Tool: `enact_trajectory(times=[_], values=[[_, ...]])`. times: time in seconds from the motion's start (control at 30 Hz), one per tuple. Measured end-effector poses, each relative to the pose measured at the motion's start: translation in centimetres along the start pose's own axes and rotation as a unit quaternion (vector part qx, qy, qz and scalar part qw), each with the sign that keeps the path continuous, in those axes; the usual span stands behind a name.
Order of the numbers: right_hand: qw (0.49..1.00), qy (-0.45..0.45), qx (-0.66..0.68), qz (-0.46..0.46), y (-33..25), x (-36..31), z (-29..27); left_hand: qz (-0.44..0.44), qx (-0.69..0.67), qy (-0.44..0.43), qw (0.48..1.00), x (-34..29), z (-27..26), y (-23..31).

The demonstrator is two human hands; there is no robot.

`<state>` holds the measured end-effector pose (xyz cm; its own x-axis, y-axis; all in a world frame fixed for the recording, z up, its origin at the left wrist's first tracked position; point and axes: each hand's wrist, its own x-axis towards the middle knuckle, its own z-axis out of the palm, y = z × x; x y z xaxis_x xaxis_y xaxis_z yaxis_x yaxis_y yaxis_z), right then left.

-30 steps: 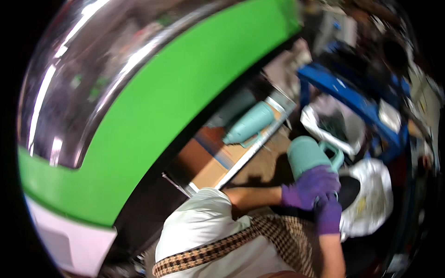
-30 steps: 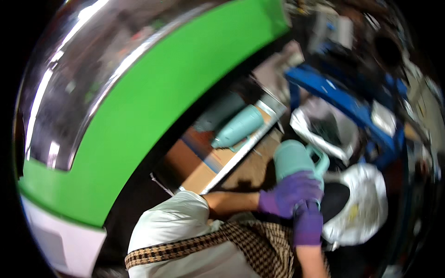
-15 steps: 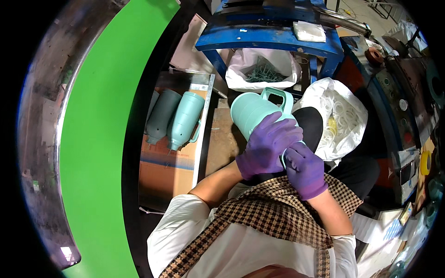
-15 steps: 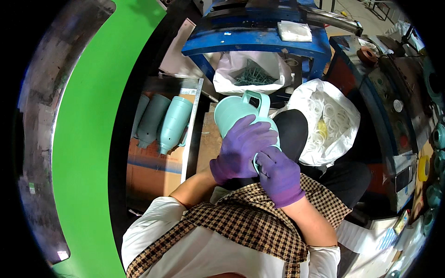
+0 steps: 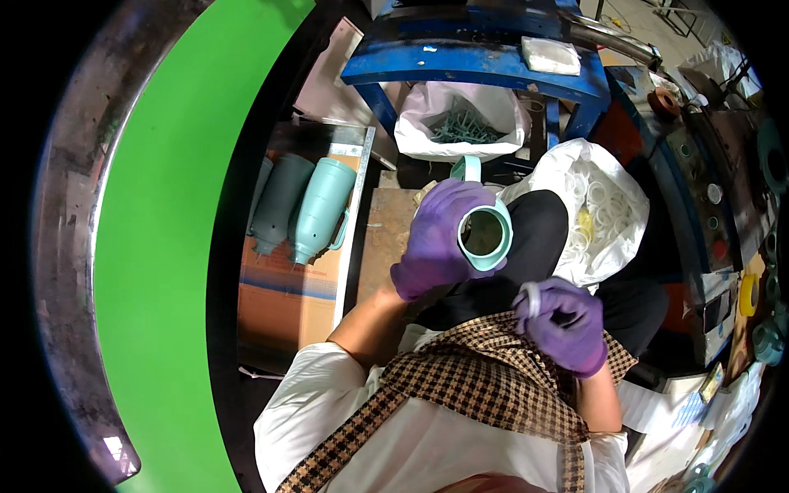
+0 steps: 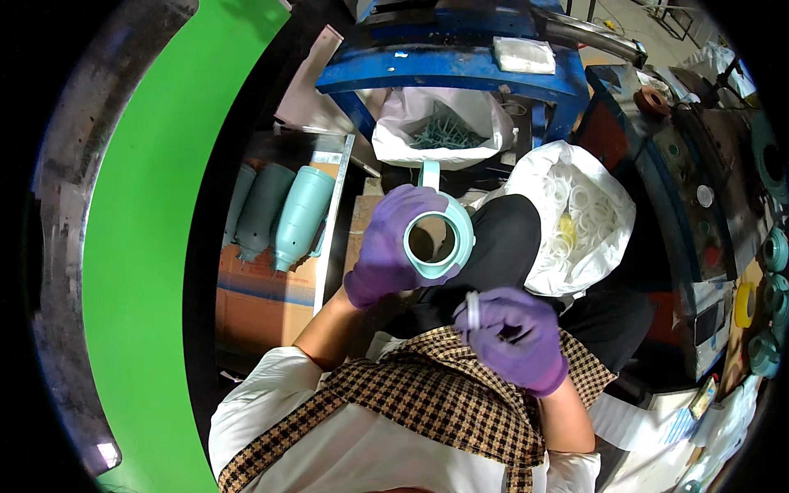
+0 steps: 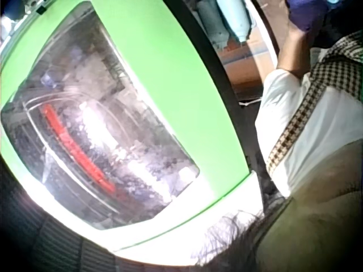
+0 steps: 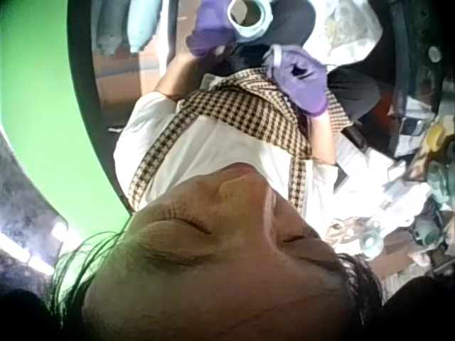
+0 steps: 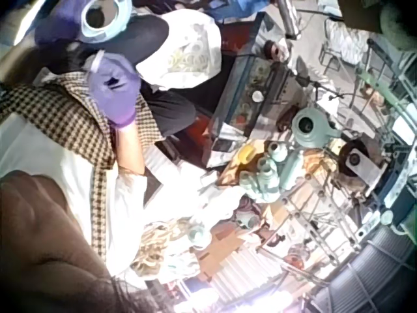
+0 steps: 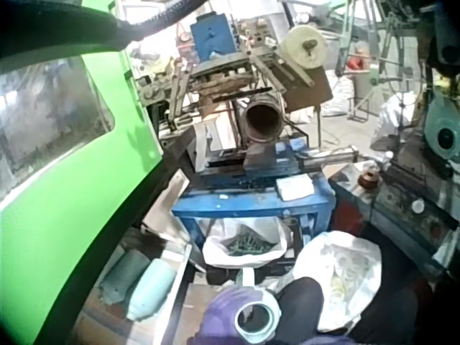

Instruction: The person assembles light blue water bottles by inserting a white plastic ring into the bottle neck and attaching a beige carrying handle. The person handles the bottles one at a time, picking them up from a pile, inserting the ring, and securing the handle before placing the finished unit on a nearby table.

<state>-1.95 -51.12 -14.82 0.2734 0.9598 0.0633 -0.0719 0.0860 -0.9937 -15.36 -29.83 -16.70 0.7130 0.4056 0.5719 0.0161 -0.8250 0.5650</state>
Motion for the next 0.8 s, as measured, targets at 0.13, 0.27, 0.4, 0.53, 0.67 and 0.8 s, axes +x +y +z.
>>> enact_trajectory(times=[0.13, 0.27, 0.4, 0.53, 0.67, 0.8], values=[[0.993, 0.007, -0.086, -0.081, -1.0, 3.9, 0.3, 0.034, 0.000, 0.002, 0.999, 0.3, 0.5, -0.5], [0.946, 0.005, -0.236, -0.222, 0.6, 6.3, 1.0, 0.042, 0.010, -0.004, 0.999, 0.4, 0.8, -0.1], [0.935, 0.019, -0.325, -0.144, -0.5, 6.6, 1.2, 0.063, 0.040, 0.009, 0.997, 0.4, 1.3, 0.1], [0.946, 0.012, -0.290, -0.144, -1.0, 7.5, 1.1, 0.076, 0.025, -0.003, 0.997, 1.2, 0.9, 0.8], [0.956, -0.003, -0.256, -0.142, -1.5, 7.8, 1.3, 0.069, 0.022, -0.048, 0.996, 1.6, 0.7, 1.5], [0.927, 0.016, -0.359, -0.105, 0.4, 7.4, 1.0, 0.066, 0.054, -0.064, 0.994, 0.6, 2.1, 1.3]])
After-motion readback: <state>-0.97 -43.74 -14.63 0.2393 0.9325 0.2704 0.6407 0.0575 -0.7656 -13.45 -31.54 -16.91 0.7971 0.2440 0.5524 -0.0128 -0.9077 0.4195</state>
